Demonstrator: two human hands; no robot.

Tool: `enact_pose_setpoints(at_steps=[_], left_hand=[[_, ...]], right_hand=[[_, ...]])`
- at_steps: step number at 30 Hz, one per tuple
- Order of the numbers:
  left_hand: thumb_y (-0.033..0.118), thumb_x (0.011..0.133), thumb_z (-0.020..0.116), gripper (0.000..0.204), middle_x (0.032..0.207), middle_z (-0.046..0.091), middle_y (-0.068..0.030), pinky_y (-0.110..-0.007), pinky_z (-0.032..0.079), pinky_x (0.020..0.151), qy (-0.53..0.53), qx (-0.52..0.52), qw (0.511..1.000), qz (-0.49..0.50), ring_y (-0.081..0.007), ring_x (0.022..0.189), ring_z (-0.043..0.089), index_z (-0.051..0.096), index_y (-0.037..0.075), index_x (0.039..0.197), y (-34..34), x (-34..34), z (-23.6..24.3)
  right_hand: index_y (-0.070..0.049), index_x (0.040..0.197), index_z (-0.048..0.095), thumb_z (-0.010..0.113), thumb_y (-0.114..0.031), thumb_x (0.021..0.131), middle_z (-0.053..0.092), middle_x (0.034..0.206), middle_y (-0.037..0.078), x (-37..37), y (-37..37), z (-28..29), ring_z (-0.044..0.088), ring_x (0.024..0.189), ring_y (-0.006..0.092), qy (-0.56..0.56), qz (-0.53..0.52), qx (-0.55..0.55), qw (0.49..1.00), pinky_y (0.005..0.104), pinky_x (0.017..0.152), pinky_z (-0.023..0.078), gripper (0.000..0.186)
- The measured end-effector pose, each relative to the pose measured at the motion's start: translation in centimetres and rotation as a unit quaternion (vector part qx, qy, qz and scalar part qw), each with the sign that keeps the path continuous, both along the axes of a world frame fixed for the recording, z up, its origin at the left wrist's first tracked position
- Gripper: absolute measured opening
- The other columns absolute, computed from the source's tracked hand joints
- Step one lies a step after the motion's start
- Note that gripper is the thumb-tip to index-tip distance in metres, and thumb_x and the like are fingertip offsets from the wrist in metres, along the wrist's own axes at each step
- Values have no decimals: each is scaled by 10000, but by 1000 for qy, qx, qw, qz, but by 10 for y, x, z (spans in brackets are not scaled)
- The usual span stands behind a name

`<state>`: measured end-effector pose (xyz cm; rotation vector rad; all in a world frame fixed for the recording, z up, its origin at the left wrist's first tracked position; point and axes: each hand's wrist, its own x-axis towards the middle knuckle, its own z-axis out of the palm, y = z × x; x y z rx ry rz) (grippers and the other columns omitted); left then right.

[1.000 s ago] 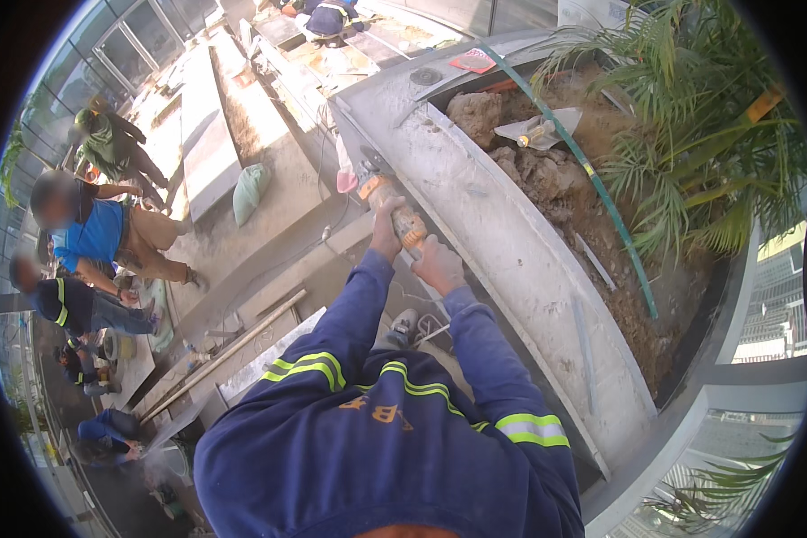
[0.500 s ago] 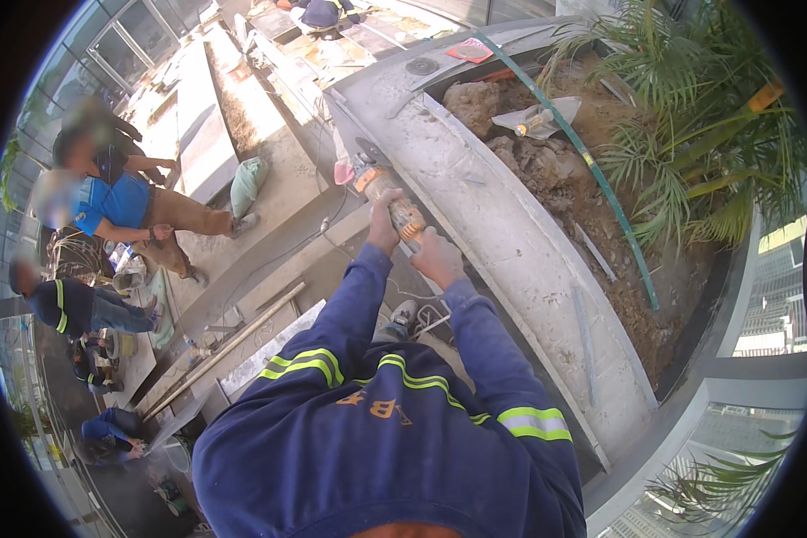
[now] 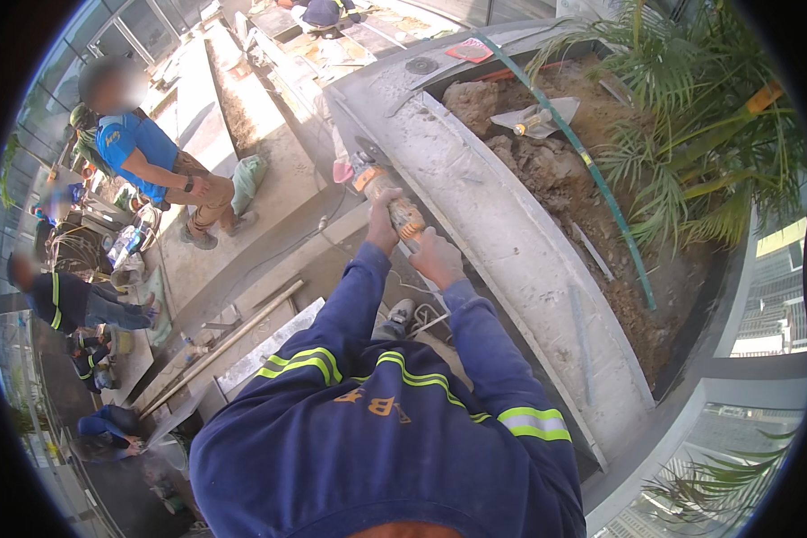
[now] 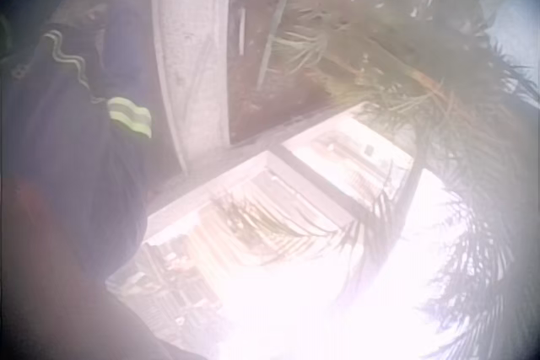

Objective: The person uses an angle grinder to cut a long stone slab on a construction site. Another worker measures the slab with a tape measure while the cutter continues the cut along the marked line.

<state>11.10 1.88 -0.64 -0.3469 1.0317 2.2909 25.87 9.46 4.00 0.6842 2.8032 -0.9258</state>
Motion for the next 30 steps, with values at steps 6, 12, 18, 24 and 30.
enact_pose_setpoints(at_steps=[6, 12, 18, 24, 30], left_hand=[[161, 789, 742, 330, 822, 612, -126, -450, 594, 629, 10, 3, 1000, -9, -291, 696, 670, 557, 35, 1031, 1, 6, 2], [175, 791, 743, 301, 818, 614, -115, -441, 589, 632, 16, 6, 1000, -16, -278, 686, 663, 570, 48, 1002, 0, -2, -6], [188, 818, 718, 289, 829, 602, -92, -439, 594, 640, 19, -3, 1000, -24, -266, 692, 653, 563, 67, 1030, 4, -10, -8], [166, 804, 734, 248, 831, 602, -75, -424, 584, 619, 39, 21, 999, -20, -263, 684, 661, 583, 81, 982, 4, -16, -14], [171, 817, 704, 248, 826, 583, -77, -424, 588, 641, 33, 32, 998, -44, -248, 687, 639, 560, 92, 1002, 2, -24, -16]], right_hand=[[4, 1106, 547, 734, -244, 821, 739, 967, 249, 6, 2, -3, 734, 949, 403, 8, 6, 2, 1000, 492, 831, 585, 422], [5, 1131, 532, 766, -296, 796, 731, 982, 242, -1, 2, -11, 728, 958, 404, -2, 2, -6, 1000, 489, 835, 578, 508], [2, 1137, 528, 773, -320, 788, 726, 1010, 240, -13, 6, -22, 726, 964, 404, 4, 4, 4, 1000, 488, 837, 575, 535], [3, 1117, 548, 708, -249, 812, 737, 1000, 253, -14, 4, -13, 732, 971, 403, 15, 2, 1, 1000, 499, 851, 574, 426], [7, 1121, 559, 704, -237, 809, 737, 1010, 257, -18, 2, -11, 733, 974, 402, 13, 0, 0, 1000, 498, 851, 577, 422]])
